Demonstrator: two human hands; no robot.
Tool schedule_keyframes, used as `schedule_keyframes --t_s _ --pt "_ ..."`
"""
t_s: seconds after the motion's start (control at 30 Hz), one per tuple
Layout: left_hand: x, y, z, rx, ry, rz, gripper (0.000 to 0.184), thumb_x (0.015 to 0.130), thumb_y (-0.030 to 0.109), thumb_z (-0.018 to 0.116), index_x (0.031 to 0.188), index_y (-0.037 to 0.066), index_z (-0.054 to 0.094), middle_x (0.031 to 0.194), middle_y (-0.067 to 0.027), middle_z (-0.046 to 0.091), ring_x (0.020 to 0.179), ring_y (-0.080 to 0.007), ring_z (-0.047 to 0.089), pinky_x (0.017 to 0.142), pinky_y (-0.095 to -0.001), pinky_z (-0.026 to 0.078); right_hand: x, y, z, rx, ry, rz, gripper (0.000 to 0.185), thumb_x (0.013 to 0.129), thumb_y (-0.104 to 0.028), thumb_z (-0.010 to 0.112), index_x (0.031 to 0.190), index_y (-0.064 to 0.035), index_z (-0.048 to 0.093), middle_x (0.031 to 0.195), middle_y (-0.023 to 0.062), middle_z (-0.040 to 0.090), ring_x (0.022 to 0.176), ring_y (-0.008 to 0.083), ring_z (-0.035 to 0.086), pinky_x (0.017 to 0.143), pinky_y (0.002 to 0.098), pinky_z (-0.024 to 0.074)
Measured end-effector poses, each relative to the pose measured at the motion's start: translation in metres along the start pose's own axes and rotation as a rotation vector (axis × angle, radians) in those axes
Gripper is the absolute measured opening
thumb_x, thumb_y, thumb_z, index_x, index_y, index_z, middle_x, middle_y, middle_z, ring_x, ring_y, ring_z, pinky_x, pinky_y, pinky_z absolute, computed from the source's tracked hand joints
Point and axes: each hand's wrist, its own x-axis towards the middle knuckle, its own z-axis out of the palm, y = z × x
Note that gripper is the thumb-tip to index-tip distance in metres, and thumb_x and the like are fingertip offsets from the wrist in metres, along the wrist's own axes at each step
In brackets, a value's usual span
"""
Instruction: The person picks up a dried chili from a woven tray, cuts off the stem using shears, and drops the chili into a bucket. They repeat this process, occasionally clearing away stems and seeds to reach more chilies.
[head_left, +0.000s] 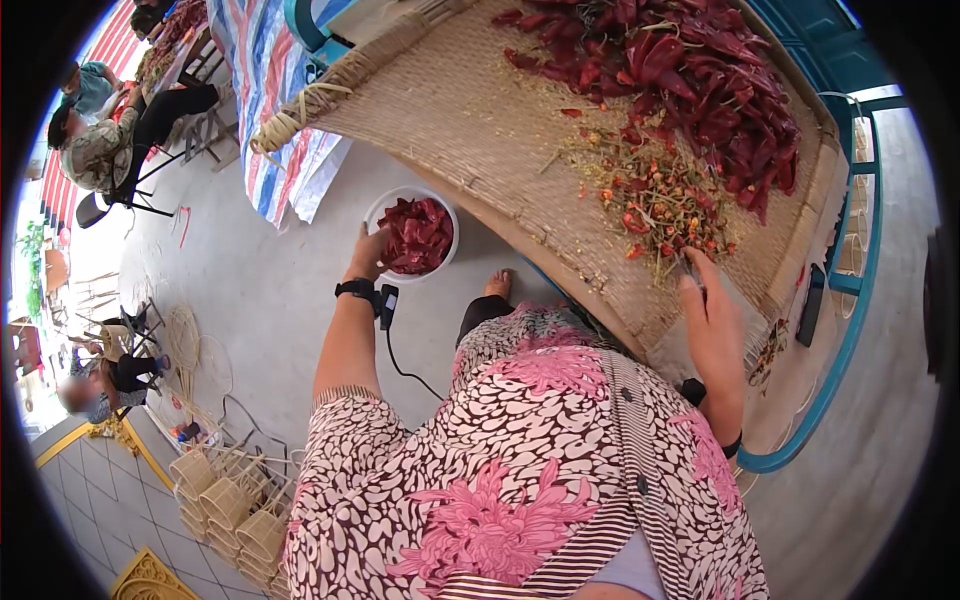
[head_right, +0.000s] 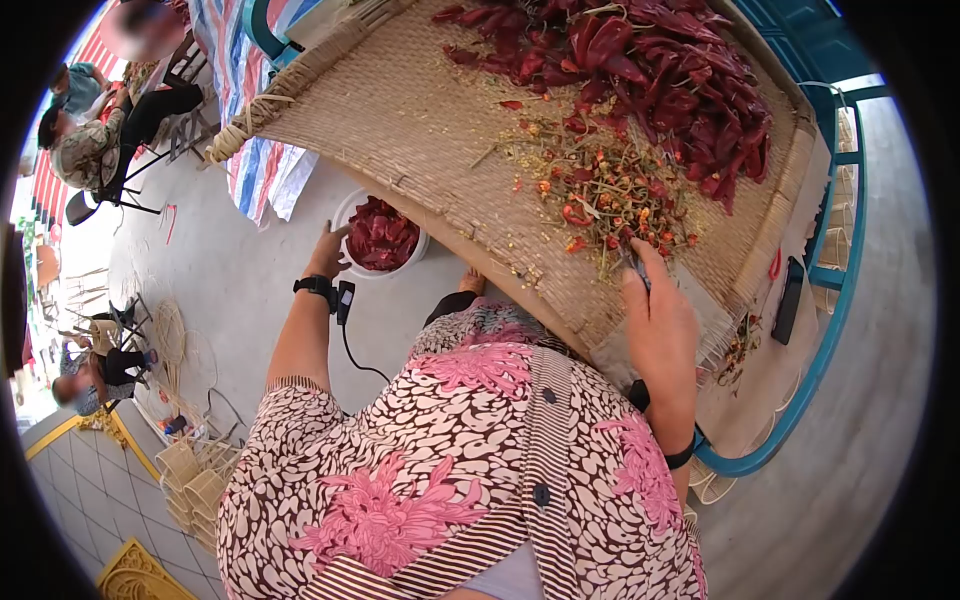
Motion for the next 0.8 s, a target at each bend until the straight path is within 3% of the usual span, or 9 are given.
schedule_keyframes --t_s 0.07,0.17,0.3,0.4,0.5,0.67,0.73,0.8 --pt "0.016 -0.007 -0.013 -0.031 0.105 0.040 0.061 0.089 0.019 0.059 0.142 0.003 0.034 0.109 -0.0138 0.062 0.088 -0.0223 0.064 0.077 -0.0364 0.051 0.001 0.008 0.006 0.022 0.116 -0.093 0.040 0.097 -0.030 0.048 0.133 -0.0133 0.051 0.093 0.0221 0.065 0.087 0.0391 0.063 0.075 0.0452 0.0464" --pt "-0.030 0.016 -0.023 -0.142 0.184 0.390 0.047 0.090 0.016 0.058 0.132 -0.001 0.044 0.107 -0.0121 0.061 0.086 -0.0193 0.063 0.075 -0.0303 0.050 -0.001 -0.006 -0.005 0.065 0.068 0.003 0.040 0.096 -0.030 0.049 0.132 -0.0134 0.051 0.095 0.0218 0.065 0.088 0.0396 0.062 0.075 0.0447 0.0465" --pt "-0.162 0.096 -0.003 -0.104 0.263 0.987 0.027 0.091 0.006 0.055 0.117 -0.001 0.056 0.092 -0.0062 0.061 0.076 -0.0109 0.057 0.070 -0.0248 0.047 -0.001 0.002 -0.006 0.045 0.044 -0.083 0.037 0.096 -0.027 0.049 0.131 -0.0152 0.052 0.101 0.0222 0.064 0.089 0.0408 0.062 0.075 0.0453 0.0475" --pt "-0.239 0.164 0.009 0.214 0.014 1.176 0.024 0.090 0.006 0.057 0.113 -0.001 0.059 0.087 -0.0030 0.060 0.076 -0.0095 0.056 0.069 -0.0256 0.047 0.004 0.016 0.003 0.035 0.019 -0.174 0.034 0.096 -0.026 0.048 0.129 -0.0178 0.053 0.098 0.0227 0.065 0.088 0.0410 0.062 0.073 0.0479 0.0480" --pt "-0.279 0.222 0.022 0.675 -0.251 1.160 0.026 0.086 0.010 0.062 0.111 0.004 0.060 0.091 -0.0077 0.061 0.076 -0.0177 0.061 0.070 -0.0298 0.048 0.004 -0.001 -0.008 0.058 -0.061 -0.086 0.034 0.096 -0.027 0.048 0.129 -0.0181 0.054 0.094 0.0212 0.065 0.084 0.0405 0.062 0.071 0.0493 0.0471" --pt "-0.247 0.284 0.075 1.303 -0.270 1.402 0.027 0.085 0.024 0.060 0.108 0.010 0.061 0.107 -0.0132 0.060 0.096 -0.0313 0.061 0.081 -0.0418 0.049 0.004 0.008 -0.006 0.115 0.026 -0.189 0.036 0.093 -0.023 0.054 0.129 -0.0191 0.054 0.085 0.0185 0.064 0.078 0.0379 0.062 0.067 0.0482 0.0471" --pt "-0.225 0.311 0.111 1.443 -0.291 1.223 0.033 0.084 0.027 0.060 0.113 0.011 0.060 0.110 -0.0135 0.059 0.103 -0.0319 0.059 0.087 -0.0429 0.048 0.002 0.008 -0.006 0.124 0.043 -0.209 0.037 0.092 -0.023 0.056 0.129 -0.0192 0.055 0.083 0.0179 0.063 0.078 0.0369 0.062 0.067 0.0475 0.0474" --pt "-0.197 0.316 0.138 1.390 -0.249 1.315 0.032 0.080 0.017 0.056 0.111 0.012 0.064 0.107 -0.0169 0.063 0.107 -0.0337 0.059 0.085 -0.0466 0.051 -0.001 0.007 -0.006 0.146 0.037 -0.224 0.038 0.091 -0.023 0.057 0.129 -0.0192 0.055 0.083 0.0179 0.062 0.077 0.0364 0.062 0.067 0.0471 0.0475"
